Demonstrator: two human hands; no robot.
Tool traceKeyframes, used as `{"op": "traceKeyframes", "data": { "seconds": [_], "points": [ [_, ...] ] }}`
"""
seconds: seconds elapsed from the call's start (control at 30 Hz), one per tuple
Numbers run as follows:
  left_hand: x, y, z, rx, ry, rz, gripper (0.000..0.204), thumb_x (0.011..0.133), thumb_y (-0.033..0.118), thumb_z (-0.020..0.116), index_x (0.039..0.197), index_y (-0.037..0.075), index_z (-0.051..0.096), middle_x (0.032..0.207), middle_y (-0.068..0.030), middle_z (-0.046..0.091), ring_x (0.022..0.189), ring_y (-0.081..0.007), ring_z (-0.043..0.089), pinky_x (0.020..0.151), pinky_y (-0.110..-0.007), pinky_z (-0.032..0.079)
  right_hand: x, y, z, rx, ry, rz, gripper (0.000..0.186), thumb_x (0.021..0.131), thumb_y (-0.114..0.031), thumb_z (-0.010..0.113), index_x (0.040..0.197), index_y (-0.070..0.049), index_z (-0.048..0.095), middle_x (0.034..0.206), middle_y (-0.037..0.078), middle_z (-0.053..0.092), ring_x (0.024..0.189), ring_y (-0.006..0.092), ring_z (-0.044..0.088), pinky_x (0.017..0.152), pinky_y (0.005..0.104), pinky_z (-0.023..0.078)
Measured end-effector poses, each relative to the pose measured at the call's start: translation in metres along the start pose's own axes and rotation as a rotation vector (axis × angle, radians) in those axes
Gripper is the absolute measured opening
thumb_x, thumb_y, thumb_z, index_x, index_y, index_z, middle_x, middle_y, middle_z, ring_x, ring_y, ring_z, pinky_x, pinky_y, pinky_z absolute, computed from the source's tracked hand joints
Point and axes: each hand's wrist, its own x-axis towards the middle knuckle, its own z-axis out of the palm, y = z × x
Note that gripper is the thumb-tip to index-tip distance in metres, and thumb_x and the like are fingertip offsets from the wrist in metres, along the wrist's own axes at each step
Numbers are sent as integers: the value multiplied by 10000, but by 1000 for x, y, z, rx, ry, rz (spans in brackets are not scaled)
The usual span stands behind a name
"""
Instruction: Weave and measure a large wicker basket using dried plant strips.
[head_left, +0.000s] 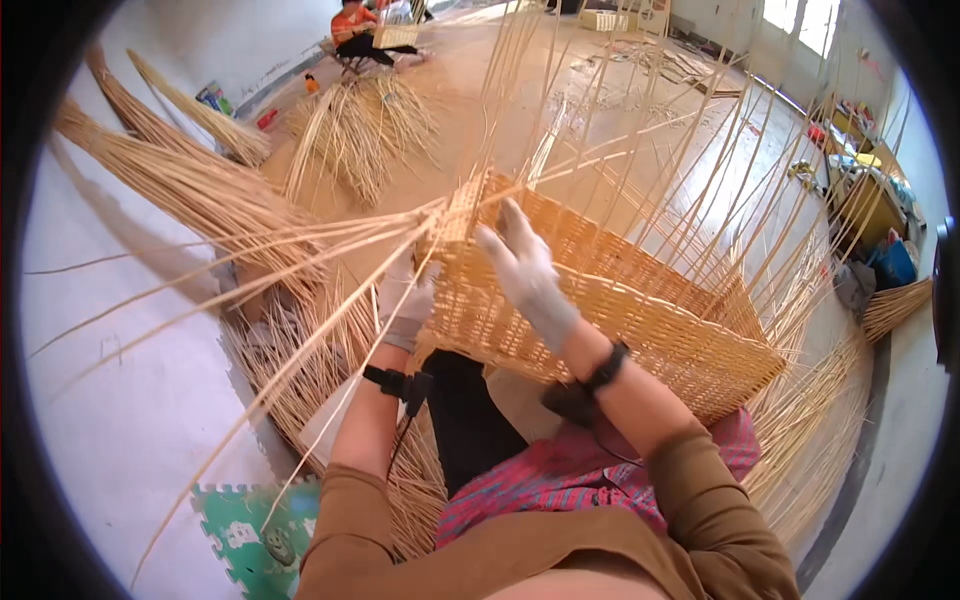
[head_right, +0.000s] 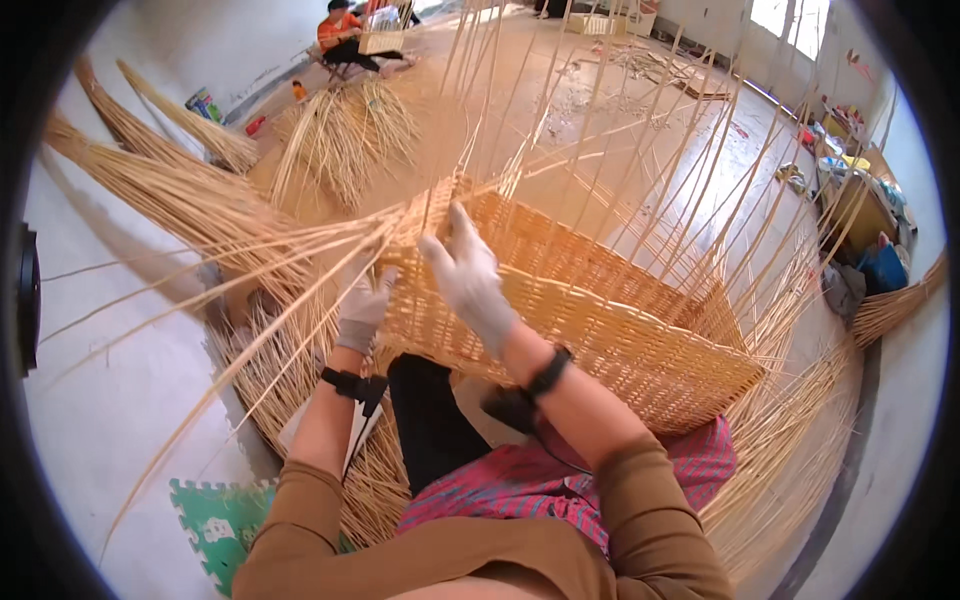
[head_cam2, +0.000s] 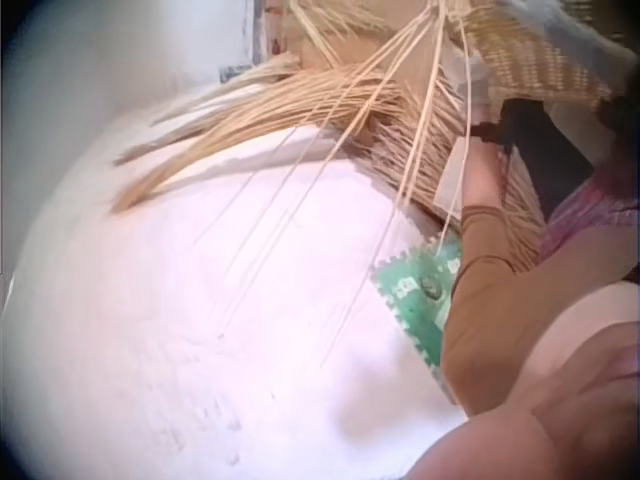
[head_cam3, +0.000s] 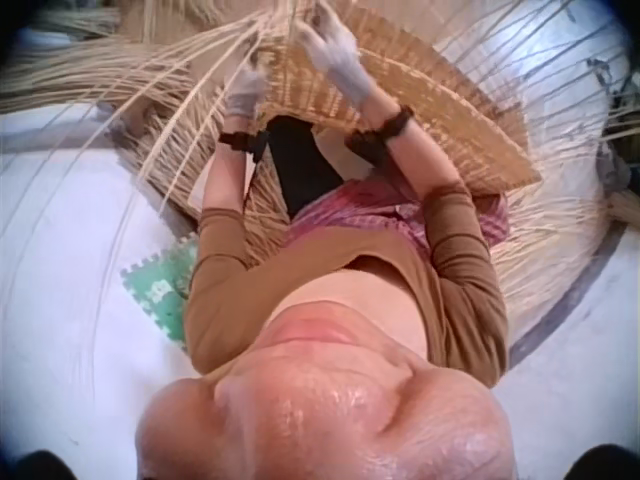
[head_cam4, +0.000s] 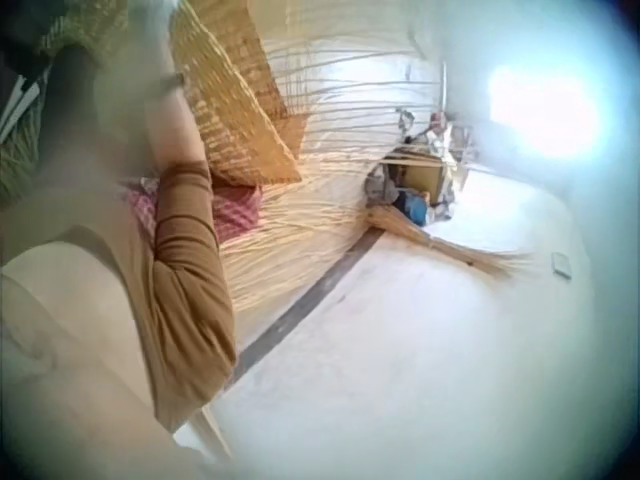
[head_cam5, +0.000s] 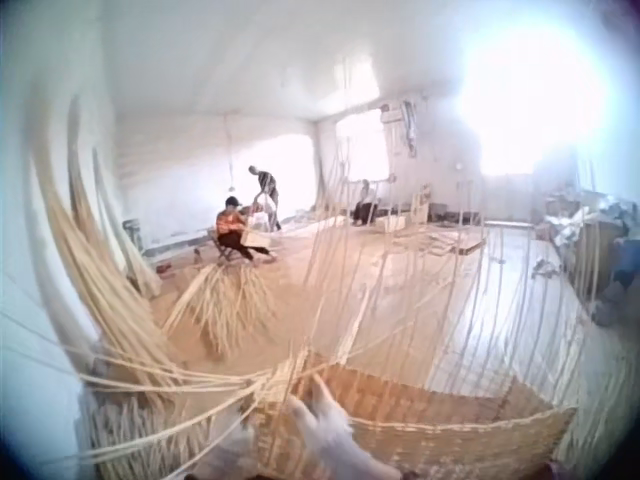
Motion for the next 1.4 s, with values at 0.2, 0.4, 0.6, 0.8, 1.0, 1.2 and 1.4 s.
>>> {"op": "traceKeyframes", "data": {
  "seconds": [0.2,0.4,0.6,0.8,1.0,1.2,1.4],
  "points": [
    [16,4,-9,181,-61,-138,528,851,95,703,1356,34,565,1194,-204,679,1100,-334,657,926,-404,513,113,13,65,234,369,279,1186,778,-609,774,1520,126,211,1486,339,404,1414,365,399,1159,382,326],
    [20,-38,0,154,-90,-37,516,841,41,710,1338,22,571,1104,-178,715,979,-245,703,804,-358,546,130,62,76,294,427,309,1280,716,-612,829,1528,129,173,1566,318,285,1466,378,304,1190,384,277],
    [20,-42,-7,93,-110,50,514,832,28,713,1327,21,575,1050,-166,711,930,-256,693,821,-363,537,140,77,84,422,544,47,1052,816,-359,836,1551,53,206,1440,195,464,1286,277,485,1064,349,421],
    [28,-61,-1,6,-176,117,428,952,14,563,1379,46,556,1075,-103,673,907,-206,662,778,-319,551,135,47,79,789,395,-177,583,942,-178,716,1439,2,471,1359,116,575,1221,186,538,1024,281,435],
    [28,-85,3,-50,-188,2,454,932,91,636,1380,78,564,1076,-118,659,897,-238,661,755,-318,567,116,8,56,861,286,31,375,1058,-359,526,1049,-44,730,582,-78,494,503,38,414,490,225,349],
    [35,-27,-9,336,-149,74,523,836,198,777,1323,114,607,1126,-154,708,969,-309,689,825,-405,543,119,-8,42,799,415,-365,380,1079,-329,478,1243,-25,637,862,-13,636,707,72,547,641,252,466],
    [33,-16,-13,367,-190,193,488,833,199,788,1285,105,627,1123,-161,709,985,-322,687,842,-413,545,66,38,14,307,186,-322,302,1072,-242,424,1203,-37,602,1155,87,593,1119,202,546,977,335,448]
  ]
}}
